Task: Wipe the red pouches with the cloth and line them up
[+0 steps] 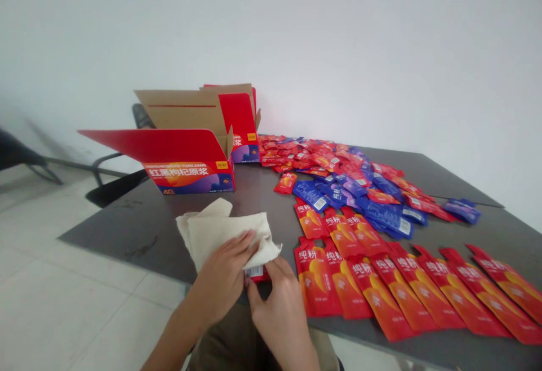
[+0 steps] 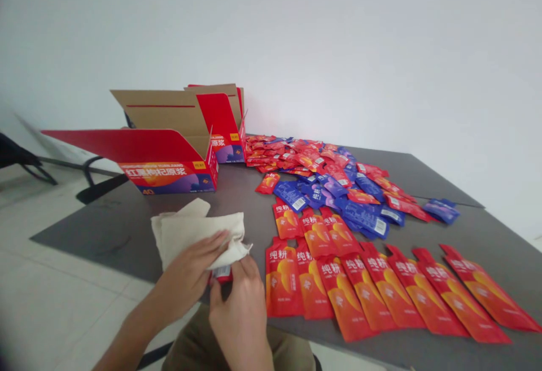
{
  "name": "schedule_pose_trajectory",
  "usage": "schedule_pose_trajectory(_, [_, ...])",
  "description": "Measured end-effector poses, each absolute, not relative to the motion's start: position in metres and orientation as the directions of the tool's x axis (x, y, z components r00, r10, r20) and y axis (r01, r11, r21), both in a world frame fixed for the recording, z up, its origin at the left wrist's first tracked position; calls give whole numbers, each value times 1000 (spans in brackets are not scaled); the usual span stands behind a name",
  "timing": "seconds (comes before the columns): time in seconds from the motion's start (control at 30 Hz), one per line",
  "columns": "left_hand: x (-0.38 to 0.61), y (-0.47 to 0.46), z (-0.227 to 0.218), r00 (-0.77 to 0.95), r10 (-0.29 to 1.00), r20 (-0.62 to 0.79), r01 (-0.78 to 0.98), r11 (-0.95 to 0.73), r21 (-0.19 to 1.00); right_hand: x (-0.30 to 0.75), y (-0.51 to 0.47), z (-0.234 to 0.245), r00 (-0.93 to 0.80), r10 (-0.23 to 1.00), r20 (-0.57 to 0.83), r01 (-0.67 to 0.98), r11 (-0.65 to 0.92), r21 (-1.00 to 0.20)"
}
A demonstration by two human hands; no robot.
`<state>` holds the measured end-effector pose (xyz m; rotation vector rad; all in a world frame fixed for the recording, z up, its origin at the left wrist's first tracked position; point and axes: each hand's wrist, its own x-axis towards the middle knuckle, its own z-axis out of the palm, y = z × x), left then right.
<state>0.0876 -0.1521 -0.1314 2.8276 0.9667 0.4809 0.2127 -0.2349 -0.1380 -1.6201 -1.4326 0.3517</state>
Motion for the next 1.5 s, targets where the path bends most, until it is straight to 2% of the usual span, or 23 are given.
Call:
schedule_pose_trajectory(0.13, [77,-175,-130,741,610,281,574,-793,207,213,-235,-137,264,899,350,646,105,-756])
schedule_pose_trajectory(0.23, [91,-152,-124,732,642,230,605,-767,215,214,-235,-136,271,906,326,657,73,-750])
schedule_pose_trajectory(0.37, [102,-128,-125,730,642,234,608,-767,205,214,-236,-136,281,893,351,653,91,-752])
schedule_pose_trajectory(0.57, [76,-172,-134,738,607,293,571,-794,209,212,-237,-135,273,897,349,627,109,-771])
schedule_pose_trajectory(0.77, [99,-133,-124,715,663,222,636,-749,187,214,-234,-138,275,894,354,665,90,-741])
schedule_pose_trajectory(1.03, [75,-173,-135,743,587,323,556,-809,193,212,-235,-135,275,894,354,633,109,-767])
schedule_pose_trajectory(1.27, [101,-131,-126,714,656,245,632,-754,180,214,-236,-136,281,888,364,671,89,-736])
schedule_pose_trajectory(1.4, [89,-147,-133,758,600,256,572,-800,183,212,-236,-136,292,890,350,641,90,-762])
schedule_pose_trajectory(1.5, [75,-172,-137,742,592,315,563,-805,186,212,-235,-137,265,892,366,635,124,-762])
